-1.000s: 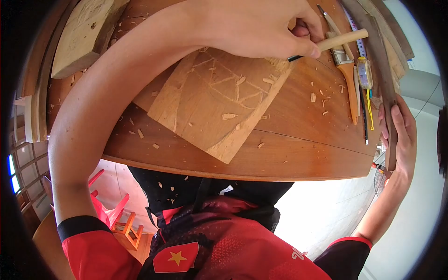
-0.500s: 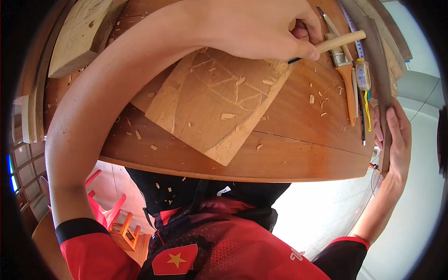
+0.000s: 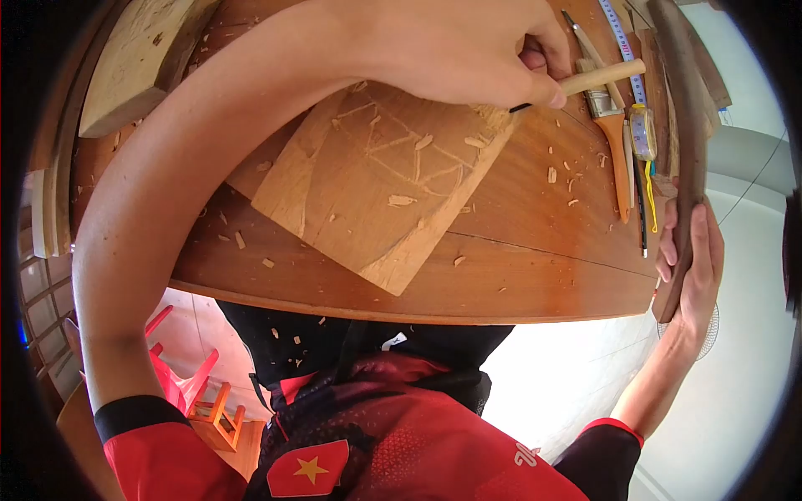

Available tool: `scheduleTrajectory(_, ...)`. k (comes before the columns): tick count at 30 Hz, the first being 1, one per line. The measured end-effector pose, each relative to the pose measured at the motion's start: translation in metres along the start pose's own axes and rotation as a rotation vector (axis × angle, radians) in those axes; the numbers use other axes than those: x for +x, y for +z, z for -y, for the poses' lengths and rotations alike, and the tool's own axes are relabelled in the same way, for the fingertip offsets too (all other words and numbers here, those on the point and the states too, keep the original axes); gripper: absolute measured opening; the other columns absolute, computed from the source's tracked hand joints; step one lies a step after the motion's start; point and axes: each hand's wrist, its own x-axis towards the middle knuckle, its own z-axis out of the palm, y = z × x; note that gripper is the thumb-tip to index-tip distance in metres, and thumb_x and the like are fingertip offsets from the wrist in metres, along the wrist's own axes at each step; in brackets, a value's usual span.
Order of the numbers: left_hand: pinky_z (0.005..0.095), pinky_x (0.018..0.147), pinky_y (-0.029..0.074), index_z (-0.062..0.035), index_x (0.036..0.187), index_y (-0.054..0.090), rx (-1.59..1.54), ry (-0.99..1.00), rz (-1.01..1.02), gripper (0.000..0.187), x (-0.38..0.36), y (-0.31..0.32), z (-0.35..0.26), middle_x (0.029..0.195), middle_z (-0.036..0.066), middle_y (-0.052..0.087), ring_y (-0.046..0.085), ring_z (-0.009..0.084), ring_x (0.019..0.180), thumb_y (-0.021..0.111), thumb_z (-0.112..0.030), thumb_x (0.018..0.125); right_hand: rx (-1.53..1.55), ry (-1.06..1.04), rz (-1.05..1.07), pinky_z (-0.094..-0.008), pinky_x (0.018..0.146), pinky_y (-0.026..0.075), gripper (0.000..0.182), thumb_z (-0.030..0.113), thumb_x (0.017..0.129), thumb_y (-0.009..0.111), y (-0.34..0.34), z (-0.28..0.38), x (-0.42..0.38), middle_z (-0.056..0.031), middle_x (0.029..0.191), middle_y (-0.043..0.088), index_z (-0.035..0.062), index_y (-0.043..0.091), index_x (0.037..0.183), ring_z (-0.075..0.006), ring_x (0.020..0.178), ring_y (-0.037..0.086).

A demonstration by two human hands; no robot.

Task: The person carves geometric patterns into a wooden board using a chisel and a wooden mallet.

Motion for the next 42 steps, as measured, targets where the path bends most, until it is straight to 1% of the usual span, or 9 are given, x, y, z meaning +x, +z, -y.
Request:
scheduleTrajectory(3, 0.0379, 0.079, 0.053, -0.0054, 0.114, 0.073, 0.004, -0.099, 0.052, 0.031, 0.002, -0.009, -0.01, 0.092, 0.008, 0.072, 0.068, 0.0234, 0.087, 0.062, -0.03, 0.099, 0.036, -0.01, -0.028, -0.0194, 0.044, 0.038, 0.042, 0.033, 0.112, 0.046, 0.008, 0.002, -0.002, -0.0017, 0.089, 0.057, -0.0008, 0.053, 0.136, -0.0027, 0.058, 0.046)
scheduleTrajectory(12, 0.04, 0.084, 0.053, -0.0081, 0.118, 0.073, 0.036, 0.037, -0.025, 0.033, -0.008, -0.001, 0.004, 0.098, 0.009, 0.074, 0.07, 0.0243, 0.092, 0.061, -0.033, 0.099, -0.086, 0.046, 0.075, -0.0183, 0.044, 0.037, 0.039, 0.034, 0.112, 0.046, 0.009, 0.001, -0.012, -0.0006, 0.093, 0.057, -0.0006, 0.054, 0.129, -0.0022, 0.058, 0.045)
scheduleTrajectory(15, 0.04, 0.084, 0.053, -0.0078, 0.119, 0.073, 0.014, 0.054, -0.008, 0.033, -0.009, -0.001, 0.005, 0.101, 0.009, 0.074, 0.07, 0.0246, 0.093, 0.062, -0.033, 0.1, 0.081, -0.033, -0.144, -0.0182, 0.044, 0.037, 0.04, 0.033, 0.112, 0.046, 0.008, 0.005, -0.013, -0.0004, 0.091, 0.057, -0.0009, 0.054, 0.131, -0.0022, 0.056, 0.045)
scheduleTrajectory(20, 0.04, 0.086, 0.053, -0.0076, 0.119, 0.073, 0.045, 0.161, -0.066, 0.032, -0.011, 0.004, 0.012, 0.102, 0.009, 0.074, 0.07, 0.0246, 0.095, 0.062, -0.032, 0.1, -0.11, 0.027, 0.108, -0.0186, 0.044, 0.037, 0.041, 0.033, 0.112, 0.046, -0.007, 0.003, -0.017, -0.0012, 0.092, 0.058, -0.0014, 0.053, 0.134, -0.0018, 0.058, 0.045)
scheduleTrajectory(23, 0.0407, 0.087, 0.053, -0.0075, 0.12, 0.072, 0.005, 0.155, 0.008, 0.032, -0.009, -0.004, 0.012, 0.104, 0.009, 0.074, 0.07, 0.0244, 0.096, 0.062, -0.032, 0.1, 0.105, -0.039, -0.123, -0.0187, 0.043, 0.038, 0.04, 0.031, 0.112, 0.047, 0.007, 0.004, -0.023, -0.002, 0.091, 0.057, -0.0023, 0.053, 0.134, -0.0021, 0.057, 0.046)
scheduleTrajectory(28, 0.0406, 0.087, 0.053, -0.0068, 0.12, 0.072, 0.055, 0.215, -0.072, 0.032, -0.016, 0.004, 0.012, 0.106, 0.01, 0.074, 0.07, 0.0233, 0.097, 0.063, -0.032, 0.101, 0.006, -0.025, -0.036, -0.018, 0.043, 0.038, 0.044, 0.03, 0.113, 0.044, 0.004, -0.004, -0.027, -0.0016, 0.089, 0.056, -0.004, 0.051, 0.14, -0.0022, 0.057, 0.045)
scheduleTrajectory(33, 0.0421, 0.085, 0.054, -0.0062, 0.121, 0.071, -0.274, 0.189, 0.182, 0.03, -0.003, -0.018, 0.019, 0.106, 0.012, 0.074, 0.071, 0.0226, 0.091, 0.063, -0.029, 0.103, 0.035, -0.067, -0.137, -0.0181, 0.043, 0.037, 0.043, 0.029, 0.113, 0.043, 0.01, 0.006, -0.029, -0.0019, 0.089, 0.057, -0.0043, 0.052, 0.138, -0.0013, 0.057, 0.046)
scheduleTrajectory(37, 0.0431, 0.086, 0.055, -0.0062, 0.122, 0.071, -0.154, 0.416, -0.048, 0.031, 0.002, 0.01, 0.035, 0.108, 0.014, 0.075, 0.073, 0.0244, 0.088, 0.063, -0.029, 0.103, -0.002, -0.066, -0.082, -0.0181, 0.043, 0.037, 0.043, 0.03, 0.112, 0.044, 0.008, 0.001, -0.031, -0.0028, 0.089, 0.059, -0.0041, 0.052, 0.138, -0.0012, 0.057, 0.046)
scheduleTrajectory(42, 0.0441, 0.092, 0.054, -0.0084, 0.124, 0.071, -0.065, 0.249, 0.029, 0.032, -0.004, -0.006, 0.02, 0.114, 0.015, 0.075, 0.071, 0.0306, 0.102, 0.062, -0.031, 0.102, -0.034, -0.066, -0.04, -0.0177, 0.042, 0.036, 0.041, 0.03, 0.112, 0.044, 0.005, 0.004, -0.03, -0.0028, 0.089, 0.059, -0.0026, 0.054, 0.135, -0.0015, 0.056, 0.046)
